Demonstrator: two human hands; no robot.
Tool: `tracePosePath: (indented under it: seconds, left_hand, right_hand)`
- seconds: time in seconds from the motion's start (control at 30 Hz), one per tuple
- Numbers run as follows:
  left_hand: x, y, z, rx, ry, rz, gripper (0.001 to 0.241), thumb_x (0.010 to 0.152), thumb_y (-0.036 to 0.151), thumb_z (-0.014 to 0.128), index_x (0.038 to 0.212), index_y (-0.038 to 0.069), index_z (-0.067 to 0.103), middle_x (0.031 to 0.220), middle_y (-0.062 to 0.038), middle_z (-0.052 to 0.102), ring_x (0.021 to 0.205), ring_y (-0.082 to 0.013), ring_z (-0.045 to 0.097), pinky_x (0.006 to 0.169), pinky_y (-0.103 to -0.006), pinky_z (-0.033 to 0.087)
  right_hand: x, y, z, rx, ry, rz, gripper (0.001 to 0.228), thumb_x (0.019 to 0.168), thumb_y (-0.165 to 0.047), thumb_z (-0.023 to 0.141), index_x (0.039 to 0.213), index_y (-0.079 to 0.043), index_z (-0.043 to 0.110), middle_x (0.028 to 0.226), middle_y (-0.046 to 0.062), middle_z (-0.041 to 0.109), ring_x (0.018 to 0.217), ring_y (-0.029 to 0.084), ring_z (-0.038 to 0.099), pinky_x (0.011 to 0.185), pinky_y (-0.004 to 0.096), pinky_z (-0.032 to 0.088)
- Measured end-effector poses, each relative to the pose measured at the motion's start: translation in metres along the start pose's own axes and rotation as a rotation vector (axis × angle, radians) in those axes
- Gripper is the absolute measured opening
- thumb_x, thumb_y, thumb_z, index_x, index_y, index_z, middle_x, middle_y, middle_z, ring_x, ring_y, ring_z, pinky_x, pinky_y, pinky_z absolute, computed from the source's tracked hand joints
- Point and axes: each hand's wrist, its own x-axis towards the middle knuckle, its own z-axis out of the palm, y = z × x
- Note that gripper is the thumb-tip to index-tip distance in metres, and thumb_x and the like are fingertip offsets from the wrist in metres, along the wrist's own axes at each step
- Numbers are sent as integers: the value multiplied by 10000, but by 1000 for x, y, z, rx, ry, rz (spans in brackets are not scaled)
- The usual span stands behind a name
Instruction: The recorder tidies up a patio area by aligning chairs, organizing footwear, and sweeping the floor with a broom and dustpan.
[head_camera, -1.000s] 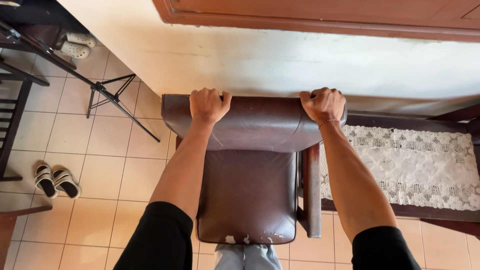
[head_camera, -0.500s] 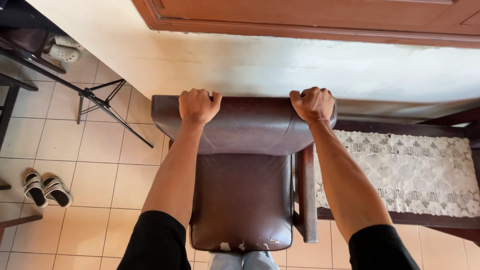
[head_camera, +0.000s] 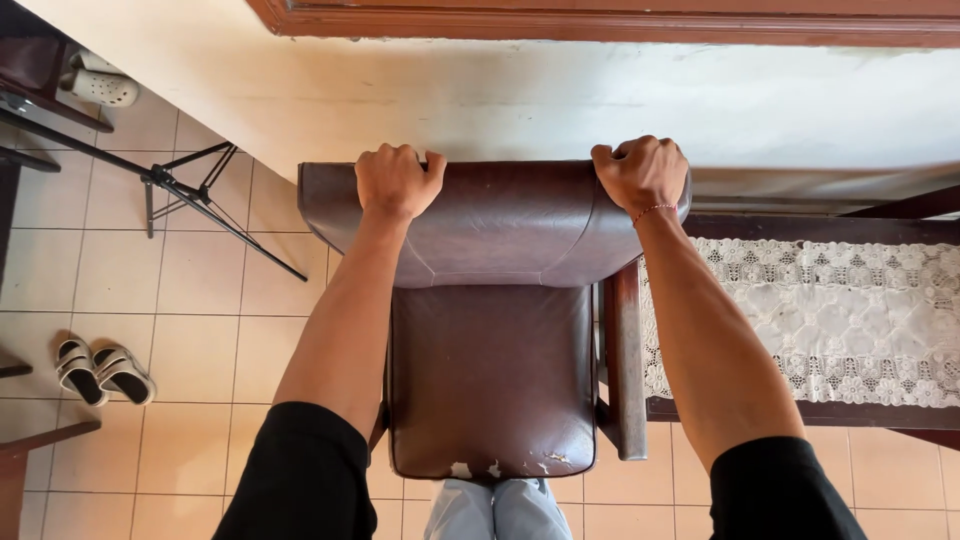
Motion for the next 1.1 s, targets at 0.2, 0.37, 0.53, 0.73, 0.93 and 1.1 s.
tracePosePath:
  seconds: [0.2,0.37,0.53,0.73,0.93,1.1]
  left_hand:
    - [12,9,2,-10,-76,-37,551,929,415,520,498,86,618,471,-113,584,423,-279,541,485,-430,462]
    - [22,20,2,39,-149,-39,580,960,423,511,506,79,618,487,-119,599,439,-289,555,492,-431,463]
    - [33,13,19,-35,-4,1,519,926,388,540,501,97,612,491,-112,607,430,-303,557,500,-431,458]
    - [41,11,36,-31,36,45,464,908,346,550,523,94,601,456,-99,589,424,-300,549,538,-433,464]
    - [54,11,44,13,-55,13,547,933,379,527,483,73,589,448,-115,563,413,-298,514,563,-428,469]
    - [69,9,50,71,-158,4,603,973,397,478,470,79,581,422,-111,546,391,-279,491,534,-435,458]
  right_hand:
    - [5,2,-8,-4,-91,78,427,766,-354,622,419,-117,547,372,24,444,369,184,354,418,329,283]
    - [9,12,-7,9,-59,84,437,792,-346,626,426,-130,523,375,-1,423,355,167,327,423,312,264]
    - [24,15,0,-19,-82,78,445,805,-337,627,425,-121,543,382,16,464,368,166,357,413,325,274]
    - [31,20,14,-12,-37,57,419,800,-353,618,470,-94,625,396,57,502,369,229,420,446,331,366]
    - [46,42,43,-87,77,-74,419,773,-370,659,450,-104,679,387,39,537,471,219,401,397,355,371]
    - [58,30,32,-27,-190,167,437,863,-377,588,534,-91,623,474,50,528,489,227,451,494,367,349]
